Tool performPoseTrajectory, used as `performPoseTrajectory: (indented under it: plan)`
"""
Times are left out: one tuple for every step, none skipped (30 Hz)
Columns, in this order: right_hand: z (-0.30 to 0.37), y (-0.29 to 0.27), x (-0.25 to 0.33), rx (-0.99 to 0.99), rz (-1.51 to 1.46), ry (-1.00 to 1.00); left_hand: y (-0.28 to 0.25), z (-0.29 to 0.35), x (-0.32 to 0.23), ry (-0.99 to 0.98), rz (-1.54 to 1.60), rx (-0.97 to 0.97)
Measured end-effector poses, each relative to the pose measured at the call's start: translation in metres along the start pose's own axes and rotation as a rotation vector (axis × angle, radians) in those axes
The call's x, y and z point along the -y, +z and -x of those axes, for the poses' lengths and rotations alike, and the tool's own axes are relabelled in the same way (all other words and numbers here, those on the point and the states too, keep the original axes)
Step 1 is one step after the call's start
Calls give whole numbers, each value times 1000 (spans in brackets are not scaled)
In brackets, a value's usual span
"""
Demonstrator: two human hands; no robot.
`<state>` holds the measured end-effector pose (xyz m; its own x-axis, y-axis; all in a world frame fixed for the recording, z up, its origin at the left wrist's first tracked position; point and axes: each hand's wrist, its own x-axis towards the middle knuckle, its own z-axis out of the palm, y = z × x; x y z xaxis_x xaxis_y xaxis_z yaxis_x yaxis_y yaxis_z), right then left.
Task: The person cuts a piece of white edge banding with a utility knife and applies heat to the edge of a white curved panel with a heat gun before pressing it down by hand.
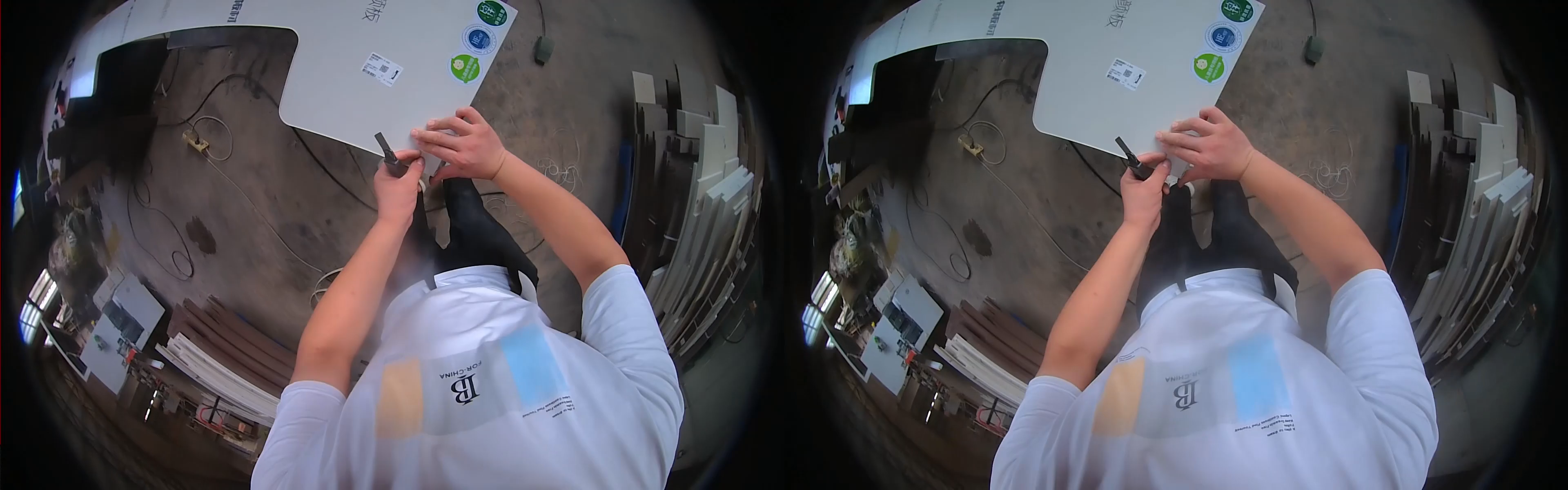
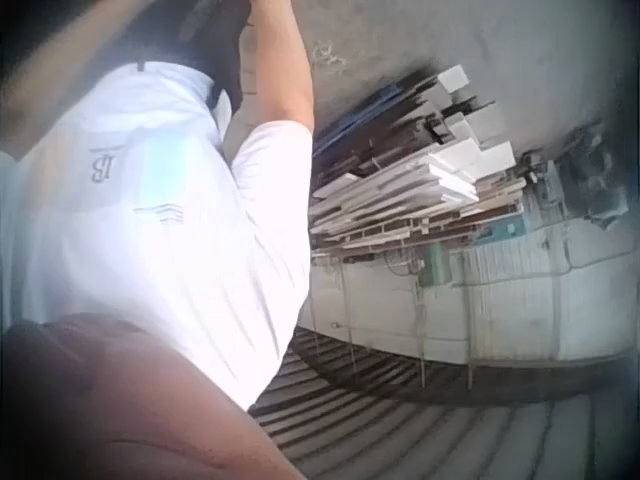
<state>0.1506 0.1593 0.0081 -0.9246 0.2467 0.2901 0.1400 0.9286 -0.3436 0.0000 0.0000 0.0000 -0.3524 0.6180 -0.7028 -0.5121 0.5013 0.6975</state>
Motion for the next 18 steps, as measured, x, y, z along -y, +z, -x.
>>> performPoseTrajectory:
  plan:
    - [-6,-2,-2,13,-23,-7,-1,0,-5,18,-20,2]
    - [-11,-3,-3,27,-44,-13,-2,0,-10,36,-40,6]
    - [-4,-13,-4,37,-58,-34,12,16,-16,34,-25,-16]
    - [-7,-15,-9,51,-114,-16,17,21,-35,-8,-113,-29]
    - [-9,-16,-14,65,-168,3,19,24,-47,-50,-201,-42]
    - [-8,-20,-10,59,-177,-13,11,34,-46,-56,-243,-73]
    - [-5,-21,-11,-5,-217,71,8,42,-51,-44,-243,-82]
    - [-1,-22,-12,-70,-258,157,6,55,-55,-89,-386,-114]
    - [3,-22,-17,-82,-254,141,4,63,-60,-128,-528,-148]
    - [11,-22,-17,-111,-268,429,-2,72,-57,-119,-528,-159]
    - [17,-20,-19,-137,-282,719,-10,79,-48,-52,-733,-129]
    - [15,-25,-18,-145,-383,970,-10,88,-46,10,-939,-93]
    - [13,-25,-20,-147,-390,967,-9,97,-44,9,-944,-100]
    - [11,-22,-25,-65,-490,1102,-7,105,-40,89,-993,-44]
    - [9,-19,-32,15,-587,1236,0,109,-44,173,-1044,16]
    - [7,-16,-37,11,-593,1236,7,112,-48,105,-1127,76]
    - [6,-12,-42,41,-685,1225,15,111,-51,104,-1133,74]
    - [5,-8,-46,76,-779,1209,23,113,-55,38,-1173,104]
